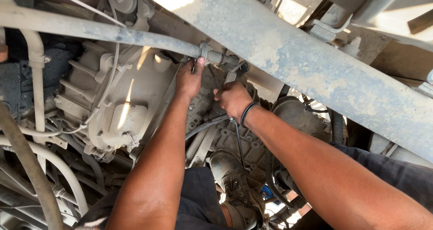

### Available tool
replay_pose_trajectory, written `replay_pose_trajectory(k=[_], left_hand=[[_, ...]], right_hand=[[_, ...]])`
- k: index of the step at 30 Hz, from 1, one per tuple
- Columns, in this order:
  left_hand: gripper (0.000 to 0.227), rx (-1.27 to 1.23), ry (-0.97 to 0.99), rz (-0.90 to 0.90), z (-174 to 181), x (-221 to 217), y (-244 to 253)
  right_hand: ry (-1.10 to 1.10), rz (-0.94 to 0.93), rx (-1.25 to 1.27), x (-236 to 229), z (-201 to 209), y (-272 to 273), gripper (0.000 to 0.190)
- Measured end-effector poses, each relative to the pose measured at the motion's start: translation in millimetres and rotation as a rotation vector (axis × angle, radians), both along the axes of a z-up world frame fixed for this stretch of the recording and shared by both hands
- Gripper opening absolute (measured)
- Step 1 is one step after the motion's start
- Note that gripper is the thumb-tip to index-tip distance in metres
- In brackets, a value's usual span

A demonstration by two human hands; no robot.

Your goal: The person uses two wrenches to loosen and remove a bolt from a pipe fitting on the vehicle's undercarriage. They then insert a new bolt and tighten it by hand and with the wrenches.

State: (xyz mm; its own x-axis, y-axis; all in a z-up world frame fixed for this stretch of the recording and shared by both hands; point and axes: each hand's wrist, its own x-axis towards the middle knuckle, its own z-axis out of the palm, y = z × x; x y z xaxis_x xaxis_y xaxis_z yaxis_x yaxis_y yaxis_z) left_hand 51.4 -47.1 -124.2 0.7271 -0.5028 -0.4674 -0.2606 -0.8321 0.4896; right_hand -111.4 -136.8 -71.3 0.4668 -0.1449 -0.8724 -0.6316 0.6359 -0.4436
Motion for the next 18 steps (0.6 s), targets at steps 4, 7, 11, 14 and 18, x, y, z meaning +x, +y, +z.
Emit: replay_pose_trajectory(k=[4, 7, 11, 14, 18], left_hand=[[0.074, -0.053, 0.063, 0.036, 5, -2, 1], [0.065, -0.06, 0.149, 0.099, 14, -3, -3], [0.056, -0.006, 0.28, 0.185, 27, -1, -13], [0.054, 0.028, 0.28, 0.203, 32, 1, -15], [0.054, 0.022, 0.276, 0.2, 25, 0, -10]], right_hand=[[-0.047, -0.025, -0.022, -1, -6, 4, 0.031], [-0.037, 0.0, -0.047, -2, -8, 7, 0.031], [-0.018, 0.017, -0.074, -2, -11, 10, 0.031], [-0.046, -0.024, -0.101, 1, -17, 14, 0.031], [-0.073, -0.082, -0.076, -4, -26, 22, 0.027]])
